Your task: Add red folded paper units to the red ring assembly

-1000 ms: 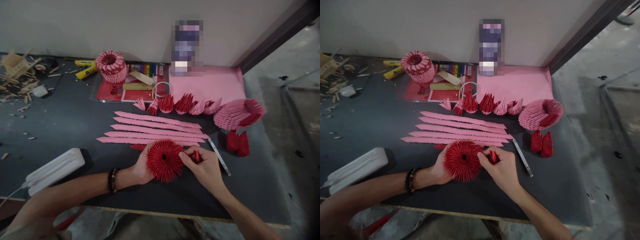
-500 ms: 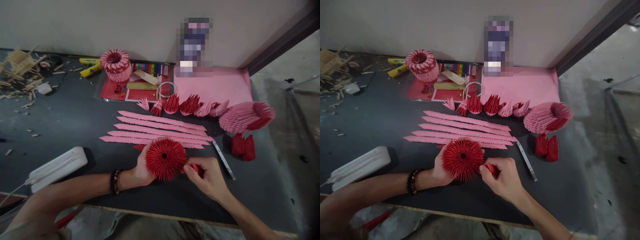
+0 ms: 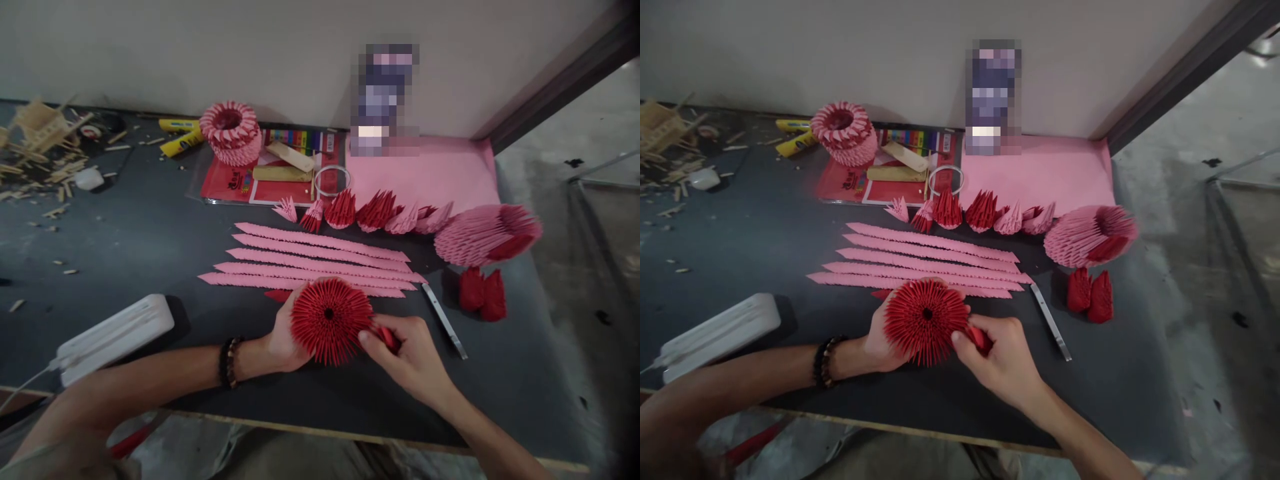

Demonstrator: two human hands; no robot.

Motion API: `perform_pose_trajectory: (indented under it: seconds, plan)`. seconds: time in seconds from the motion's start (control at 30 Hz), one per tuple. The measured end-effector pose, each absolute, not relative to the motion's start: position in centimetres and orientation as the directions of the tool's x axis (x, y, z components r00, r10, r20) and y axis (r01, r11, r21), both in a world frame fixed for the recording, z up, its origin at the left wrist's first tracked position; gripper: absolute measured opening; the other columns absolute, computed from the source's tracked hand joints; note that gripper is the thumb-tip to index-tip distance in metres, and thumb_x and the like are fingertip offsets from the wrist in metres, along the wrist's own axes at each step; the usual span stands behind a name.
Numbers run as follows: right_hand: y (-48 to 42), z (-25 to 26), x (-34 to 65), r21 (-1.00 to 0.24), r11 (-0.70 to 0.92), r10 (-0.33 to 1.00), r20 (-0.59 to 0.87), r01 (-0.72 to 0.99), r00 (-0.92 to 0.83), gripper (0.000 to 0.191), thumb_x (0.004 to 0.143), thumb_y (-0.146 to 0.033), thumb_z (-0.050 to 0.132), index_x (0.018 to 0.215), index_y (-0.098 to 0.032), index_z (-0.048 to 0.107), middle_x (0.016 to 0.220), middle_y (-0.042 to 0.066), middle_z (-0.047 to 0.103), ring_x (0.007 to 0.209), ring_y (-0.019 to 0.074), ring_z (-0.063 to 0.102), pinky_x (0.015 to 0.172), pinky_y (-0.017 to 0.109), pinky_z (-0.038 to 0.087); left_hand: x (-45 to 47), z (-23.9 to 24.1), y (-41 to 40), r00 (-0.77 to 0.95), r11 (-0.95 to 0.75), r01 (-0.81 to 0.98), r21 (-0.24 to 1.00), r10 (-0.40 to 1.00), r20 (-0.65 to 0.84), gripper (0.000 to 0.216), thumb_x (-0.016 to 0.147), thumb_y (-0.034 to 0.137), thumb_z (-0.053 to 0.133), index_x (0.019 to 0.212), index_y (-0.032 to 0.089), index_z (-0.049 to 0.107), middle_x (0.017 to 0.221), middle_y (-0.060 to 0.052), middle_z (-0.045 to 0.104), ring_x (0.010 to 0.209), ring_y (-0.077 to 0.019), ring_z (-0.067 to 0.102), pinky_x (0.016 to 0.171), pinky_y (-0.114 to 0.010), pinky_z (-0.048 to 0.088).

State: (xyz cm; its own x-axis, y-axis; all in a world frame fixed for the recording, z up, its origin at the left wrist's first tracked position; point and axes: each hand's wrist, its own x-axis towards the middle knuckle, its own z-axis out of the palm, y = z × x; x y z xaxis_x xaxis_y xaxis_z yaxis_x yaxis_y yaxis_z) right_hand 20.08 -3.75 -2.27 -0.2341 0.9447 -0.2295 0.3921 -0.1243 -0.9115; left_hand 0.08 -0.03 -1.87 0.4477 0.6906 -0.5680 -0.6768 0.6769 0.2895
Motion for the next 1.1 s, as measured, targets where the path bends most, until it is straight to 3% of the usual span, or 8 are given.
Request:
perform_pose_trajectory:
  seconds: [0.07,0.1,0.23,0.33,0.57,0.7,0.8,1.1]
  plan:
    - [-3.0,-2.2,20.8,-0.967,-0.112,0.978,-0.148,0.227,-0.148,0.045,0.095,-0.037,0.065,0.06,-0.021,0.041,0.056,-0.007,0.029,0.053,0.0097,0.025,0.051,0.029,0.016,-0.1,-2.3,-0.1,0.549,0.72,-0.66,0.214,0.658,-0.515,0.05,0.102,0.05,0.042,0.117,0.013,0.072,0.12,-0.015,0.077,0.124,-0.0304,0.067,0.119,-0.052,0.041]
    - [-2.6,-2.2,21.1,-0.999,-0.038,0.999,-0.038,0.036,-0.01,0.043,0.095,-0.036,0.064,0.061,-0.021,0.042,0.057,-0.006,0.033,0.053,0.0106,0.028,0.052,0.029,0.019,-0.1,-2.5,-0.1,0.603,0.745,-0.642,0.183,0.637,-0.479,0.052,0.101,0.053,0.043,0.121,0.013,0.07,0.124,-0.016,0.075,0.129,-0.0313,0.064,0.119,-0.052,0.04]
    - [-1.2,-2.3,21.2,-0.98,0.139,0.97,0.106,-0.143,0.221,0.034,0.098,-0.05,0.047,0.076,-0.024,0.045,0.068,-0.003,0.042,0.063,0.0161,0.041,0.062,0.032,0.034,-0.3,-2.6,-0.4,0.72,0.801,-0.571,0.18,0.594,-0.358,0.059,0.099,0.059,0.05,0.132,0.012,0.066,0.134,-0.019,0.07,0.138,-0.0341,0.058,0.12,-0.052,0.038]
    - [-1.1,-2.5,20.7,-0.978,0.194,0.928,0.157,-0.078,0.337,0.028,0.101,-0.049,0.048,0.087,-0.025,0.053,0.085,0.002,0.047,0.079,0.0201,0.046,0.07,0.034,0.038,-0.5,-2.6,-0.5,0.739,0.813,-0.547,0.199,0.581,-0.34,0.062,0.098,0.061,0.049,0.136,0.014,0.064,0.136,-0.018,0.07,0.137,-0.0344,0.059,0.12,-0.051,0.038]
    - [-1.9,-3.0,20.8,-0.964,0.183,0.946,0.226,0.195,0.231,0.024,0.099,-0.042,0.064,0.087,-0.021,0.068,0.087,0.002,0.054,0.079,0.0186,0.049,0.069,0.032,0.038,-0.6,-3.5,-0.2,0.755,0.838,-0.526,0.146,0.539,-0.374,0.075,0.099,0.07,0.037,0.138,0.012,0.063,0.13,-0.019,0.073,0.129,-0.0337,0.064,0.117,-0.053,0.041]
    - [-1.9,-3.7,21.0,-0.981,0.19,0.94,0.196,0.049,0.28,0.024,0.092,-0.045,0.076,0.096,-0.022,0.071,0.09,0.002,0.062,0.072,0.0151,0.058,0.062,0.029,0.047,-0.6,-3.8,-0.3,0.772,0.856,-0.503,0.122,0.508,-0.382,0.074,0.1,0.069,0.036,0.139,0.012,0.062,0.127,-0.018,0.074,0.126,-0.0324,0.065,0.116,-0.052,0.041]
    - [-1.9,-4.2,20.8,-0.99,0.133,0.952,0.115,-0.045,0.285,0.022,0.095,-0.043,0.072,0.097,-0.022,0.07,0.091,0.003,0.067,0.067,0.0148,0.063,0.061,0.031,0.054,-0.7,-3.9,-0.4,0.764,0.853,-0.513,0.094,0.504,-0.404,0.068,0.102,0.063,0.036,0.138,0.012,0.063,0.126,-0.017,0.074,0.122,-0.0316,0.067,0.114,-0.051,0.043]
    - [-2.1,-4.0,19.9,-0.996,0.07,0.967,0.054,-0.055,0.248,0.019,0.1,-0.041,0.065,0.095,-0.023,0.066,0.091,0.006,0.07,0.076,0.0197,0.067,0.065,0.034,0.057,-0.4,-3.3,0.0,0.698,0.792,-0.608,0.055,0.567,-0.438,0.049,0.106,0.042,0.037,0.144,0.02,0.059,0.121,-0.012,0.076,0.11,-0.0262,0.072,0.108,-0.049,0.049]
